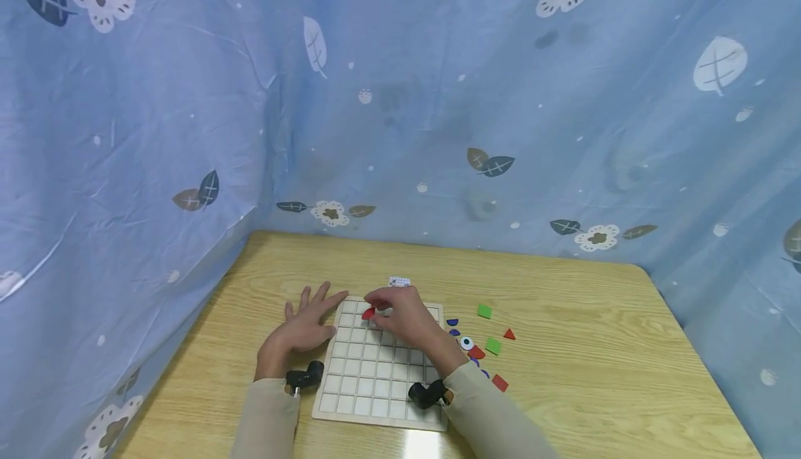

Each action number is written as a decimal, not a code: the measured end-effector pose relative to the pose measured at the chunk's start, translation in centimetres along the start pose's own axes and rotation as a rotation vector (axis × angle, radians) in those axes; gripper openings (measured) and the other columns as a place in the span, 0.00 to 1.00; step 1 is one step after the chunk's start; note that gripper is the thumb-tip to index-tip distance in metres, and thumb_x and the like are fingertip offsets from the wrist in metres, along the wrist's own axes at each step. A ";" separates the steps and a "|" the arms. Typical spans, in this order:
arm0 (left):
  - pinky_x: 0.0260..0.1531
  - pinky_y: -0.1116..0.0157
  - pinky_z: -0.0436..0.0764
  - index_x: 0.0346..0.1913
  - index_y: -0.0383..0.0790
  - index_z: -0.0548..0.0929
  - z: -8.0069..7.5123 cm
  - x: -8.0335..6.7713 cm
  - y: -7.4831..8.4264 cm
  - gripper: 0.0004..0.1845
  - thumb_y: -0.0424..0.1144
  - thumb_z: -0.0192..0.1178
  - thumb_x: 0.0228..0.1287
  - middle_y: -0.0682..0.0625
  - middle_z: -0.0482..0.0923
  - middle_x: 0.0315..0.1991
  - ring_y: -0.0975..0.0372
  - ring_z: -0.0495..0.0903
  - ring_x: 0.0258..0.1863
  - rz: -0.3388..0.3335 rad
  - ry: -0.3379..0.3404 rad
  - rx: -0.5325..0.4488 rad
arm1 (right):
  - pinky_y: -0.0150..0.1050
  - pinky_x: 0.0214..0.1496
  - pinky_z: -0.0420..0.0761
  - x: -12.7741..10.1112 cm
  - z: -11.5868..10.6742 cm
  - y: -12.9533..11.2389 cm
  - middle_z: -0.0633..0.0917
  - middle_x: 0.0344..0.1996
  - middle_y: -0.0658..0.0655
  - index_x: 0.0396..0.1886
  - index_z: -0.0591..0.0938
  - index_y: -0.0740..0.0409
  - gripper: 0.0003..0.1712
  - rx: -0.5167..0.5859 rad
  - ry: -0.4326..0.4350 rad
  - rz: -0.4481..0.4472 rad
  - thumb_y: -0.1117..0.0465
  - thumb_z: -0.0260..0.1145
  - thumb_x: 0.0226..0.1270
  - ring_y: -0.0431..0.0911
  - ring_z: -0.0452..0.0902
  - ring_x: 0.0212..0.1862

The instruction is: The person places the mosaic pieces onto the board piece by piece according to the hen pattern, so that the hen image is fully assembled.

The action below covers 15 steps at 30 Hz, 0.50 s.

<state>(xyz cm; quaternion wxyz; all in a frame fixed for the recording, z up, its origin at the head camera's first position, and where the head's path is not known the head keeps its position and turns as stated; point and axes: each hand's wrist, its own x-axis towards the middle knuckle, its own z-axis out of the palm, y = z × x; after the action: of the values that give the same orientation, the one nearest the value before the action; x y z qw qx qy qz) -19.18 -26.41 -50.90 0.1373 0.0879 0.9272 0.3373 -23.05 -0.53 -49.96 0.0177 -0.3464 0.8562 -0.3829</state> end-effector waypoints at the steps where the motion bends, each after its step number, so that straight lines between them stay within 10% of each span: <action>1: 0.73 0.18 0.27 0.87 0.47 0.65 0.0 0.0 0.0 0.42 0.32 0.58 0.69 0.32 0.40 0.90 0.28 0.27 0.87 0.000 0.001 0.002 | 0.42 0.57 0.91 0.2 0.3 0.0 0.94 0.53 0.59 0.60 0.90 0.62 0.20 -0.005 -0.010 -0.004 0.69 0.76 0.70 0.50 0.93 0.53; 7: 0.73 0.17 0.28 0.86 0.46 0.66 0.0 -0.1 0.3 0.42 0.32 0.59 0.68 0.31 0.41 0.90 0.28 0.28 0.87 -0.002 0.011 0.005 | 0.37 0.55 0.90 1.0 1.9 0.1 0.95 0.51 0.55 0.58 0.92 0.58 0.18 -0.078 -0.035 -0.015 0.68 0.77 0.69 0.43 0.93 0.50; 15: 0.73 0.18 0.26 0.87 0.47 0.65 0.0 0.0 0.2 0.42 0.31 0.59 0.69 0.32 0.40 0.90 0.28 0.26 0.87 -0.013 0.009 -0.001 | 0.62 0.75 0.79 1.1 2.2 -0.5 0.95 0.51 0.51 0.59 0.92 0.54 0.20 -0.176 -0.054 0.034 0.63 0.80 0.69 0.41 0.92 0.51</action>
<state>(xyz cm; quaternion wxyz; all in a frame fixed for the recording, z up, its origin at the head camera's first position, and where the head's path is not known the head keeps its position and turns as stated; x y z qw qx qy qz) -19.17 -26.29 -50.82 0.1354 0.0803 0.9281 0.3374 -22.91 -2.80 -50.91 0.0169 -0.3422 0.8915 -0.2965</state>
